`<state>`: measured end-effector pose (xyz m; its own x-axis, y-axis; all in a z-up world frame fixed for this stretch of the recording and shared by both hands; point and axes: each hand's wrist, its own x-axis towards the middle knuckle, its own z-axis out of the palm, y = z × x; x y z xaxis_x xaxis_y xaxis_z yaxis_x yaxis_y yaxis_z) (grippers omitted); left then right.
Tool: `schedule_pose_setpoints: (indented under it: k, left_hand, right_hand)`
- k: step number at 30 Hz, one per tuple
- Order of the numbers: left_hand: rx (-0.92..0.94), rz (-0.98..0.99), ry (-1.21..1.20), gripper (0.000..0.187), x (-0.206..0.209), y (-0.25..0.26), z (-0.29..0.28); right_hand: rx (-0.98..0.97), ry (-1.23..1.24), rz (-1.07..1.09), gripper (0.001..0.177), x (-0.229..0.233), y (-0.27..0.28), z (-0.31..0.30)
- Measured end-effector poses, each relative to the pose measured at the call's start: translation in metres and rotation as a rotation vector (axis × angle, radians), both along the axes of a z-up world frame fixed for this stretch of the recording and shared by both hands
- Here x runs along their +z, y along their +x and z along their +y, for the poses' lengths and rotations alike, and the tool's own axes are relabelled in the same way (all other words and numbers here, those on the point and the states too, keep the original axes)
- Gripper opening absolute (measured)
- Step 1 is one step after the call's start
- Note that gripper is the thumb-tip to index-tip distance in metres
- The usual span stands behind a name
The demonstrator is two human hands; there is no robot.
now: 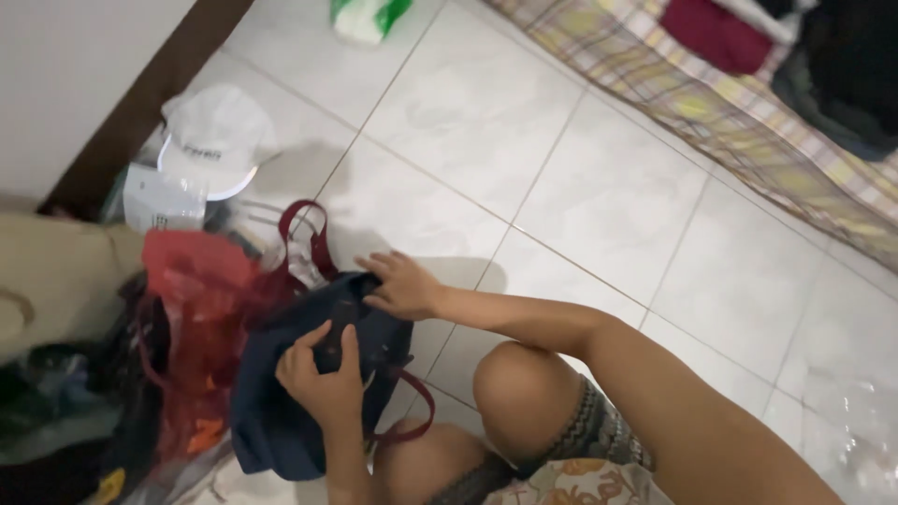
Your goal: Organize personal items, including a small fan and small containers, and put them away.
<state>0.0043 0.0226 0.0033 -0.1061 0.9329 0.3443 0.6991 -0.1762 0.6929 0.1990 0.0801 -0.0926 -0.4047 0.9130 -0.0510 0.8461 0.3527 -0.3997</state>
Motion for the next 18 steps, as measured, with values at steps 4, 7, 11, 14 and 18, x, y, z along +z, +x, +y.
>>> schedule_pose_setpoints:
  k: [4,7,11,14,18]
  left_hand:
    - [-0.019,0.010,-0.032,0.027,0.003,0.008,0.009]
    - [-0.014,-0.480,-0.209,0.024,-0.005,0.013,0.020]
    - [-0.084,-0.490,-0.218,0.028,-0.008,0.042,0.029]
    - [-0.268,-0.510,-0.223,0.028,0.003,0.091,0.038]
    - [-0.517,-0.517,-0.287,0.034,0.056,0.177,0.028]
  right_hand:
    - [0.005,-0.128,-0.032,0.042,0.002,0.002,0.002]
    - [-0.017,-0.384,0.001,0.036,0.004,0.021,-0.002]
    - [-0.053,-0.389,0.351,0.055,0.051,0.082,-0.037]
    - [-0.255,-0.332,0.304,0.065,0.139,0.132,-0.069]
    - [-0.491,-0.238,0.223,0.071,0.244,0.162,-0.126]
